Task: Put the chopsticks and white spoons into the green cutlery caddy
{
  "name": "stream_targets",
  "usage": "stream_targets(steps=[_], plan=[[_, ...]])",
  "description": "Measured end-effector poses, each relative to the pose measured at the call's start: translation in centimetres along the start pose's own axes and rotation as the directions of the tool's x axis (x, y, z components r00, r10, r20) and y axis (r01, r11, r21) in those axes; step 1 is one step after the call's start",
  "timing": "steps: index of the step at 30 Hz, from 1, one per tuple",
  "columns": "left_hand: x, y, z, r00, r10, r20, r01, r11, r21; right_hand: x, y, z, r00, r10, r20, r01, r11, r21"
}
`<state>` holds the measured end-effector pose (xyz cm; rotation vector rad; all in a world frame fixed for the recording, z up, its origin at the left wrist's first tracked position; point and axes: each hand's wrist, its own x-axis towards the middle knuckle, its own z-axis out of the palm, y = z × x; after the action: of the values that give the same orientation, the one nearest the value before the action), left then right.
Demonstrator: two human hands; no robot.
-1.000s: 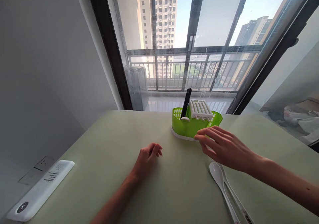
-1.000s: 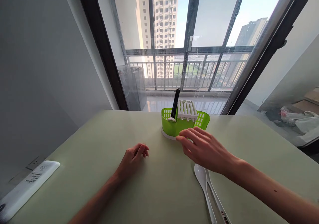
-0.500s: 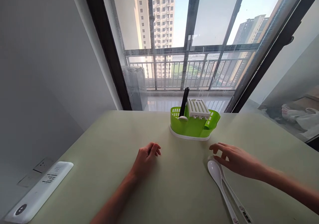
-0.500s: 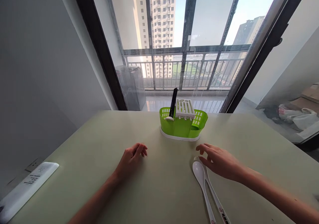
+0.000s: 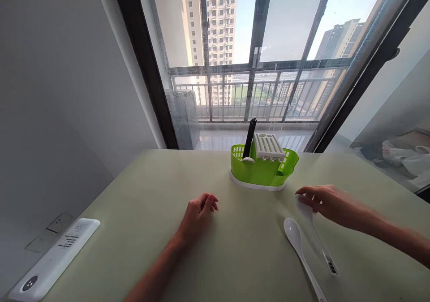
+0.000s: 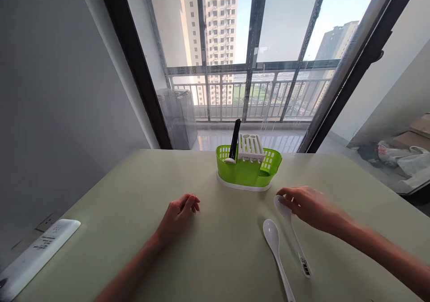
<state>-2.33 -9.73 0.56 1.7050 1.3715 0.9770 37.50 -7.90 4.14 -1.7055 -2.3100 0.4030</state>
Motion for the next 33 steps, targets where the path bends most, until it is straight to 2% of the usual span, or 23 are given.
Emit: stream_targets(steps=[4,9,12,15,17,18,20,24,29,33], plan=[[0.0,0.3,-0.1,1.000,-0.003,-0.003,0.003,1.000,0.011,0.1,-2.1,-4.3,0.983,-0.111,-0.147,0.091,0.987,-0.136],[0.0,0.3,-0.2,1.000,-0.005,0.003,0.005,1.000,0.019,0.5,-8.6,-9.1,0.903,-0.255,-0.346,0.206,0.963,-0.172],[0.0,0.1,-0.2,1.000,-0.005,0.009,0.005,1.000,0.009,1.3,-12.4,-11.0,0.816,-0.270,-0.511,0.227,0.963,-0.146],[0.0,-0.1,-0.1,1.000,-0.004,0.011,0.004,1.000,0.004,2.6,-15.0,-12.0,0.680,-0.280,-0.678,0.236,0.959,-0.159],[-0.1,-0.1,0.0,1.000,-0.005,0.013,0.005,1.000,-0.006,3.8,-15.8,-12.0,0.598,-0.305,-0.741,0.234,0.951,-0.202],[-0.1,-0.2,0.0,1.000,-0.005,0.013,0.005,1.000,-0.011,4.4,-16.1,-11.8,0.572,-0.324,-0.754,0.224,0.945,-0.237],[-0.1,-0.3,0.1,1.000,-0.004,0.009,0.004,1.000,-0.015,5.7,-16.4,-11.2,0.549,-0.367,-0.751,0.187,0.930,-0.317],[-0.1,-0.7,0.2,1.000,0.019,0.015,-0.019,0.999,-0.028,8.5,-16.4,-9.2,0.586,-0.418,-0.694,0.133,0.895,-0.427],[-0.1,-1.0,0.4,0.999,0.033,0.023,-0.033,0.999,-0.031,11.4,-16.2,-6.0,0.710,-0.434,-0.554,0.115,0.848,-0.517],[-0.2,-0.9,0.4,0.999,0.036,0.031,-0.035,0.999,-0.028,12.3,-16.6,-3.8,0.818,-0.405,-0.409,0.118,0.813,-0.571]])
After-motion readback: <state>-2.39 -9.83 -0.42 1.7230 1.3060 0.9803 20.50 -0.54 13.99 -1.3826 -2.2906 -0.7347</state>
